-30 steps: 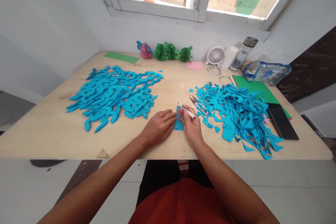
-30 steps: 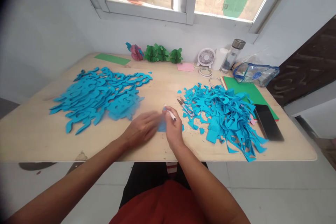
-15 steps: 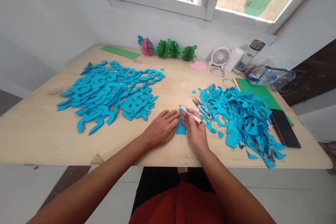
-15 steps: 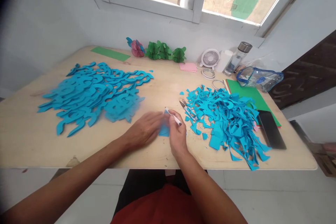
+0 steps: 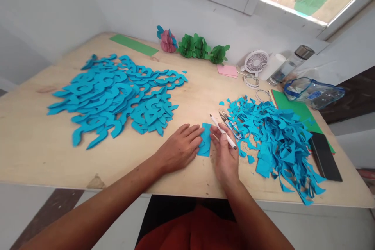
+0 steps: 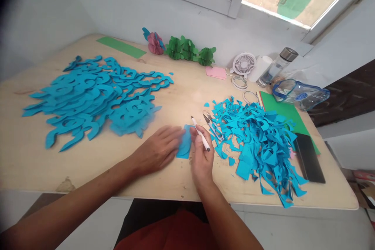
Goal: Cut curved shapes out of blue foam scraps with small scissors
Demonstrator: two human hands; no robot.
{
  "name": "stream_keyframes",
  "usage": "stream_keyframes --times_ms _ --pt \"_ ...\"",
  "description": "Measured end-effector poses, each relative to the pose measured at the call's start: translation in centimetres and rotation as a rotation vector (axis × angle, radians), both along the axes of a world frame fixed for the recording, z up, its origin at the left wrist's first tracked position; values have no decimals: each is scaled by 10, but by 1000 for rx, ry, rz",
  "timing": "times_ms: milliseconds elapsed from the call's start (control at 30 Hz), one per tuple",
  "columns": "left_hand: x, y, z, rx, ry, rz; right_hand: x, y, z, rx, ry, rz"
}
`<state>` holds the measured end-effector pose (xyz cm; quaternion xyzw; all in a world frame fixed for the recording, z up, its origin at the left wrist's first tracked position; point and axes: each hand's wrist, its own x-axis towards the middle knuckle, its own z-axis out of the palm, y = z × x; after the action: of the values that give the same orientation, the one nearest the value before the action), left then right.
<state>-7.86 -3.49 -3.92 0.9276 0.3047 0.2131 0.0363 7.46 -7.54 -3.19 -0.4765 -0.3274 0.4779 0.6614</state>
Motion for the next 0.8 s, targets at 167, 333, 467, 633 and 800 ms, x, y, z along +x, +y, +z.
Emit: stream_keyframes --times_ms 167,333,467,633,800 --pt "0 0 -2 -14 -19 12 0 -1 -2 24 -38 20" --pt "-1 0 -3 -31 -22 25 -1 -2 1 43 -7 45" --pt "-1 0 -4 -32 -28 26 -2 -1 1 40 2 43" --pt "-1 0 -3 -35 -19 27 -1 0 1 32 -10 39" --pt "-1 1 -2 -39 -11 25 -1 1 0 15 -34 29"
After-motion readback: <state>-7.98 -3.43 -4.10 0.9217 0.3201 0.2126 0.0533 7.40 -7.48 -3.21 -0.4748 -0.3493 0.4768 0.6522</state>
